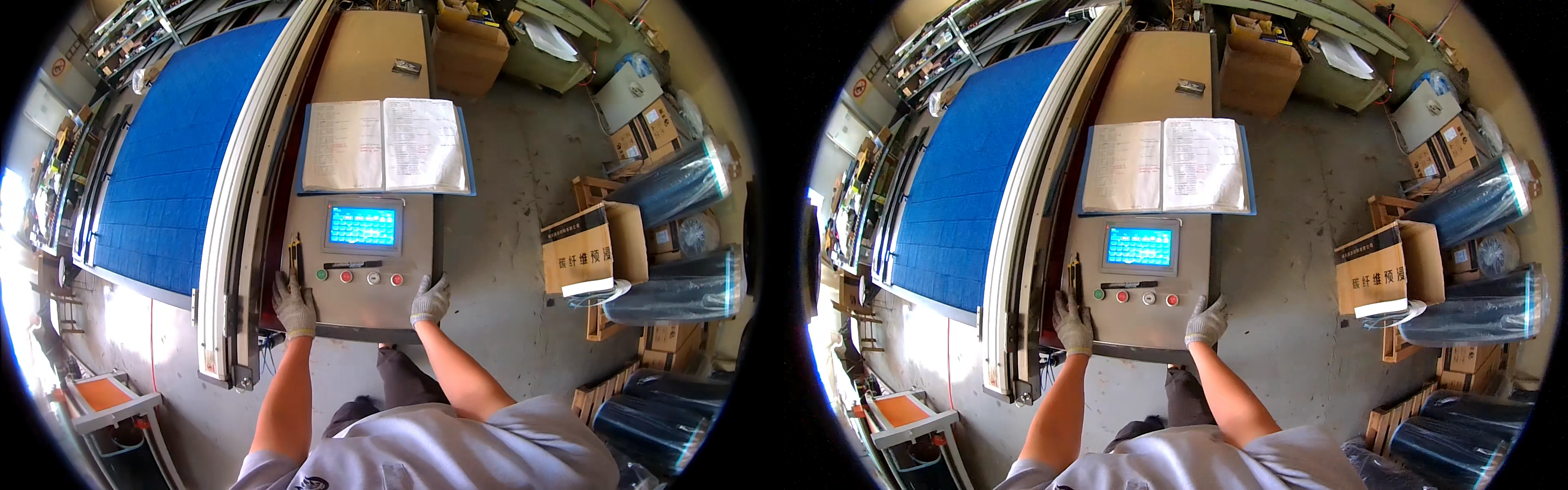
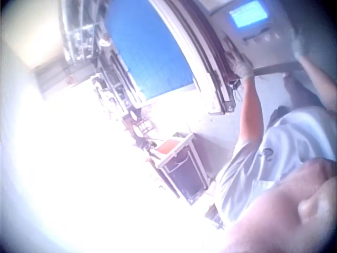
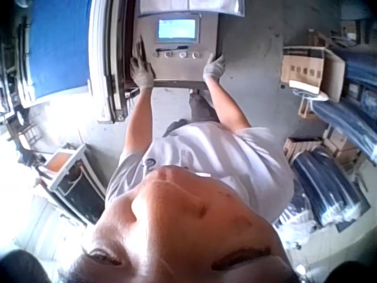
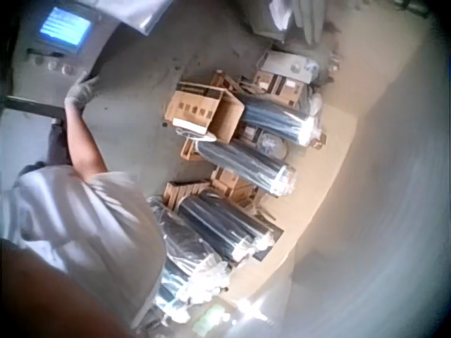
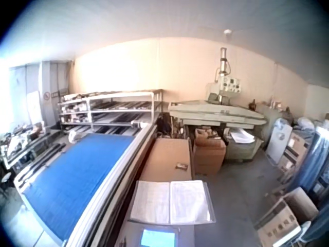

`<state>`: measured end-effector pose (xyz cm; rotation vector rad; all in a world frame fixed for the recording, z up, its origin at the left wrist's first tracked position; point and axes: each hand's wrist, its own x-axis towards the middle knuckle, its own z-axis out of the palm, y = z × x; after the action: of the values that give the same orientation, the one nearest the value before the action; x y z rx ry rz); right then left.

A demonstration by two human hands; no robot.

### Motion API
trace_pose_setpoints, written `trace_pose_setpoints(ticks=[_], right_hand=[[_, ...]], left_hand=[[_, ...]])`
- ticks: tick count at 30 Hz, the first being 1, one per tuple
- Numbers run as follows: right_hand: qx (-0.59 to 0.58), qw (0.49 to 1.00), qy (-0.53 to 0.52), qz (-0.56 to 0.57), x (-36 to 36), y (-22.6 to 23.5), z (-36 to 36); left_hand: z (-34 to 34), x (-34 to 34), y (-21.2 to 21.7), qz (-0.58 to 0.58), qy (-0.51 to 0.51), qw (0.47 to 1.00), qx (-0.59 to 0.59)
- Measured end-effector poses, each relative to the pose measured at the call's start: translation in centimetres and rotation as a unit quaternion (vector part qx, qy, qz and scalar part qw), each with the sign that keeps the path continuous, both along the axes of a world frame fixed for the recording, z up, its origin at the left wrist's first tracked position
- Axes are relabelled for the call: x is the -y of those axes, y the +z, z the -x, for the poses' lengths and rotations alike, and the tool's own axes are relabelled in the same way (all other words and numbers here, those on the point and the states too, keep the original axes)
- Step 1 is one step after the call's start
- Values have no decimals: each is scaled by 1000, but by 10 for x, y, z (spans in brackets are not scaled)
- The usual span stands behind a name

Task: The person handles large, dark rectangular panels, peeling off protective films and stacking them on a workbench. They then move to a desk to write on a notepad and use a calculator before operating a touchscreen control panel on a large machine.

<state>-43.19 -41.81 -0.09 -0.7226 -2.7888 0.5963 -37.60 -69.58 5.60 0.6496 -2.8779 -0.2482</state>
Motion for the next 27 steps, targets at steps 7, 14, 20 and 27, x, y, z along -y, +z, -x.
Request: trace_pose_setpoints(ticks=[7,14,20,27], right_hand=[[31,999,-21,0,2,7,11],[38,999,-24,-18,4,6,16],[49,998,-28,-29,8,9,17],[64,997,-32,-28,10,11,18]], left_hand=[[22,1,-1,-6,-29,999,-16],[24,4,-1,-25,-18,999,-13],[22,7,-2,-26,-22,999,-2],[21,13,-2,-39,-31,999,11]])
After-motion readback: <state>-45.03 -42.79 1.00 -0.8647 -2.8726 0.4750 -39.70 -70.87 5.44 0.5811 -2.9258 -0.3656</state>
